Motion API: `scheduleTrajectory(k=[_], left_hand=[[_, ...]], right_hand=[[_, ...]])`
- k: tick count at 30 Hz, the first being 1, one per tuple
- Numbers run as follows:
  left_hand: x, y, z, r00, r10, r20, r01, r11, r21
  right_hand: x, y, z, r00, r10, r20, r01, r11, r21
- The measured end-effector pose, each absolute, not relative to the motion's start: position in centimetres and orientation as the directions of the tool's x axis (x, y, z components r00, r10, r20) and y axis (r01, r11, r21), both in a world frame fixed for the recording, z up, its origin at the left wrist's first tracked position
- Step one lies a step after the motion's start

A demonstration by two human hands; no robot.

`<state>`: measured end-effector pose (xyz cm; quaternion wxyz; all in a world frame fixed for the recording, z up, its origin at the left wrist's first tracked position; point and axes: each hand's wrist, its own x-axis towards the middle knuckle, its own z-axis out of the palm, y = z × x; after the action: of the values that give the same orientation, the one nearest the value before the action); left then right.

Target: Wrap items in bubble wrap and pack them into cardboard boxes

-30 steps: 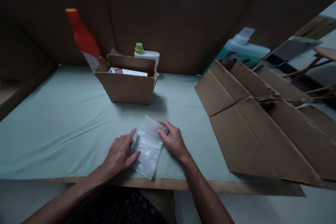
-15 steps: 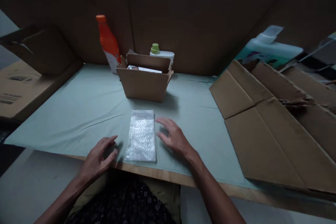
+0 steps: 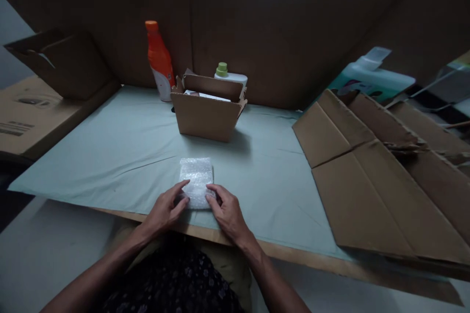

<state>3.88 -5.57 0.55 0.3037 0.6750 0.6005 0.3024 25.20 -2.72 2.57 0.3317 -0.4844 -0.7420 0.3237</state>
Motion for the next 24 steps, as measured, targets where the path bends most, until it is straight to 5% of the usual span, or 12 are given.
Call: scheduleTrajectory(k=[4, 9, 13, 17, 24], left_hand=[[3.9, -4.2, 0.8, 0.060, 0.996, -0.064, 0.644, 0.010, 0.765], [3.8, -4.1, 0.7, 0.037, 0.999, 0.036, 0.694, -0.052, 0.718], [2.9, -6.2, 1.8, 0.119, 0.932, 0.343, 0.711, -0.321, 0.625], [2.5, -7.4, 2.2, 0.276, 0.903, 0.329, 0.656, -0.427, 0.623], [2.8, -3.0, 0.6, 0.081, 0.972, 0.221, 0.791, -0.198, 0.579]], right_hand=[[26.4, -4.3, 3.3, -0.363, 0.825, 0.433, 0.565, 0.565, -0.602], [25.7, -3.4, 2.0, -0.642, 0.679, 0.356, 0.581, 0.734, -0.353], [24.9, -1.8, 2.2, -0.639, 0.707, 0.303, 0.538, 0.693, -0.480], [25.0, -1.7, 3.6, -0.631, 0.764, 0.133, 0.529, 0.549, -0.647], [24.2, -1.9, 3.1, -0.614, 0.727, 0.309, 0.646, 0.687, -0.333]])
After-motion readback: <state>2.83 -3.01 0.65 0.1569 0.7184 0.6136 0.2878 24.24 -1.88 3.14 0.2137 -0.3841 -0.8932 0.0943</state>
